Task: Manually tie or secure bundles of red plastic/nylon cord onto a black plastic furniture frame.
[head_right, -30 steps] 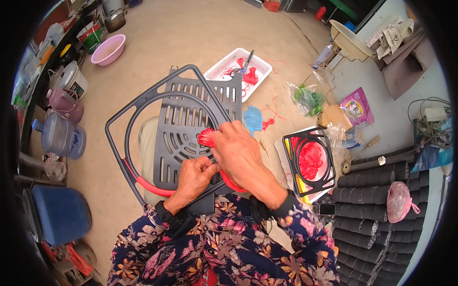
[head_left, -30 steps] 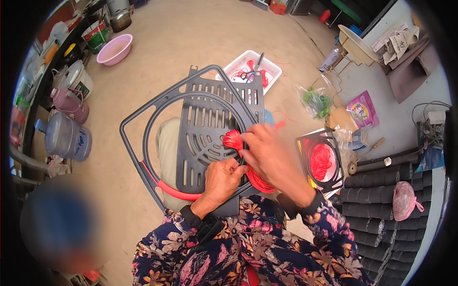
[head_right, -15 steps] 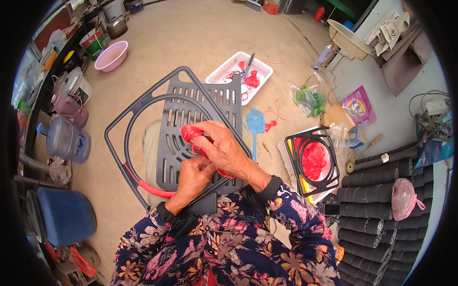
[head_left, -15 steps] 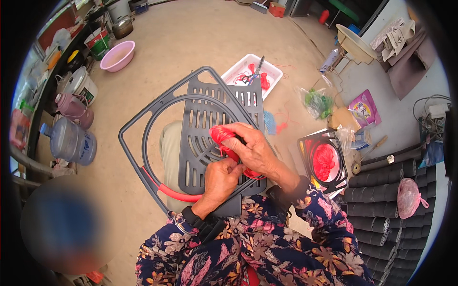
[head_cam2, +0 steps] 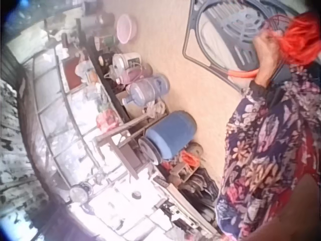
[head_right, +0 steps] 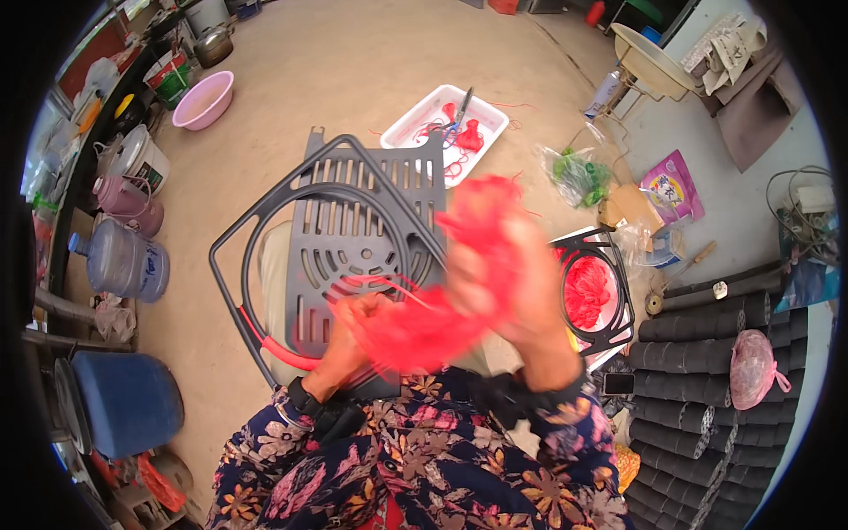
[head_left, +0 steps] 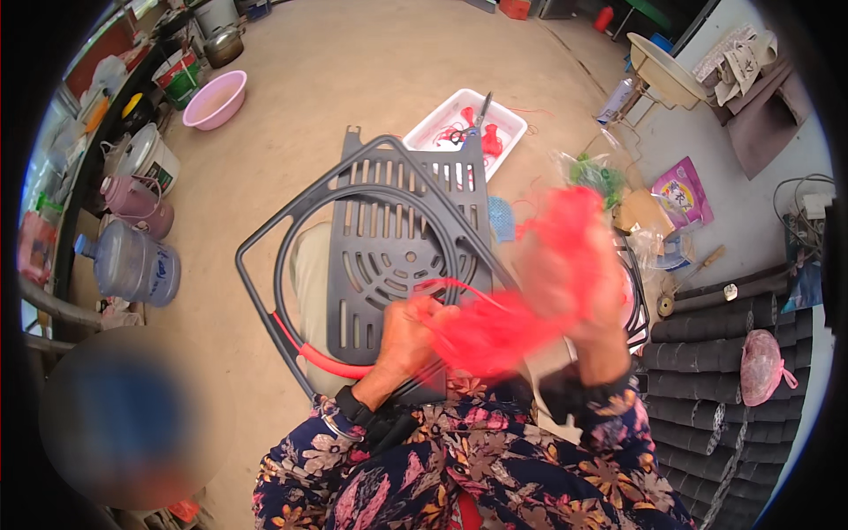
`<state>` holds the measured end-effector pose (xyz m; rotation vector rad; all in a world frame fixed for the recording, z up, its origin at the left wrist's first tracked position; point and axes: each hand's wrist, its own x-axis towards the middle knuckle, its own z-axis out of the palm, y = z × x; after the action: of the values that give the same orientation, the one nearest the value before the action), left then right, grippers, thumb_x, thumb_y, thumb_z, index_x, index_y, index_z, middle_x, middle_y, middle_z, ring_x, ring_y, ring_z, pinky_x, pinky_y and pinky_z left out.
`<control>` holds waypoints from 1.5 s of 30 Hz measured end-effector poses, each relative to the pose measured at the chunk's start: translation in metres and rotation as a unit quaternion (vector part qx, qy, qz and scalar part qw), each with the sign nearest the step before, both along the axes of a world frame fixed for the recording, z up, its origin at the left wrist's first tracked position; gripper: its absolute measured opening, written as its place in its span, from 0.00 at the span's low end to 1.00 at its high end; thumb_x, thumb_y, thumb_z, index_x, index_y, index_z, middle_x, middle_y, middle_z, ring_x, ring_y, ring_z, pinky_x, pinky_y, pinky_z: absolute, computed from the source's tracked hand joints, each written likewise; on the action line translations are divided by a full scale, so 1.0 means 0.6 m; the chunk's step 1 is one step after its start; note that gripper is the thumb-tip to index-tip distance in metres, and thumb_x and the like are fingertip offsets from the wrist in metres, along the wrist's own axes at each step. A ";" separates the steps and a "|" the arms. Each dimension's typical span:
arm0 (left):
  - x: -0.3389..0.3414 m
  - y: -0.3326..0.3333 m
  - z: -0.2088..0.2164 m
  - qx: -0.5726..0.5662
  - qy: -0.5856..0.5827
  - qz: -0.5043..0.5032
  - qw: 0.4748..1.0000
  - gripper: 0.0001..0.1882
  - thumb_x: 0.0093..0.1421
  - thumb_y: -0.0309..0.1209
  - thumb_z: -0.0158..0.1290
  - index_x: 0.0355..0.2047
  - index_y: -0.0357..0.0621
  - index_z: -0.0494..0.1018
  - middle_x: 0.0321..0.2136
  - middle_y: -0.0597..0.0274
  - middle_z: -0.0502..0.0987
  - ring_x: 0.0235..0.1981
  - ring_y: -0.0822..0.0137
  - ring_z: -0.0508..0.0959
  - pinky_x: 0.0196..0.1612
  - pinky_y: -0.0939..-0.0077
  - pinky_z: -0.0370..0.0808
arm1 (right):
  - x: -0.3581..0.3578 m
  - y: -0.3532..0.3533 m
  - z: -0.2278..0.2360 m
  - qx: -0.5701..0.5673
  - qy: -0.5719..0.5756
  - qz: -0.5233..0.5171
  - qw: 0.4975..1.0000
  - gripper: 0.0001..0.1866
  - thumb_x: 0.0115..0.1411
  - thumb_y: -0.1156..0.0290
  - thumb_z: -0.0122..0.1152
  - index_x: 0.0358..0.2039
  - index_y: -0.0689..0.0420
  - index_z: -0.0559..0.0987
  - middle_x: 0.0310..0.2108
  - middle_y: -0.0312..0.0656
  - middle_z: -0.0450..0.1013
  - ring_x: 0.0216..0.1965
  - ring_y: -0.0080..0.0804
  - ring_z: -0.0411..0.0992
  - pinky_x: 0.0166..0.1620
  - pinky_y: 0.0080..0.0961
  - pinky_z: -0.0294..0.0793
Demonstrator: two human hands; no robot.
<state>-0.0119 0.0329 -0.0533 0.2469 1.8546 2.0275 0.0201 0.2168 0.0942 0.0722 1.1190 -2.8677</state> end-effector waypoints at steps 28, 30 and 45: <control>-0.030 -0.006 0.037 -0.057 -0.054 -0.215 0.973 0.18 0.60 0.32 0.58 0.16 0.40 0.66 0.14 0.78 0.60 0.19 0.83 0.56 0.20 0.79 0.54 | 0.030 -0.026 -0.063 0.791 -0.009 -0.070 0.608 0.13 0.62 0.64 0.53 0.30 0.64 0.74 0.23 0.52 0.75 0.22 0.45 0.75 0.26 0.37 0.73; -0.026 -0.002 0.038 -0.065 -0.043 -0.216 0.973 0.21 0.59 0.32 0.58 0.14 0.42 0.63 0.13 0.78 0.57 0.17 0.82 0.54 0.19 0.77 0.51 | 0.013 -0.046 -0.080 0.877 -0.003 -0.015 0.480 0.14 0.63 0.65 0.51 0.28 0.65 0.72 0.24 0.59 0.72 0.25 0.57 0.71 0.28 0.44 0.69; -0.024 -0.010 0.012 -0.099 0.086 -0.034 0.991 0.19 0.53 0.36 0.60 0.17 0.34 0.66 0.11 0.53 0.63 0.13 0.66 0.60 0.19 0.64 0.59 | 0.052 -0.082 -0.109 0.787 0.085 -0.112 0.601 0.28 0.52 0.76 0.63 0.53 0.65 0.67 0.45 0.57 0.70 0.46 0.53 0.69 0.45 0.39 0.70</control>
<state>-0.0263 0.0272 -0.0458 0.4359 2.1044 1.8114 0.0514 0.1674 0.0289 0.0011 3.2744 -0.9610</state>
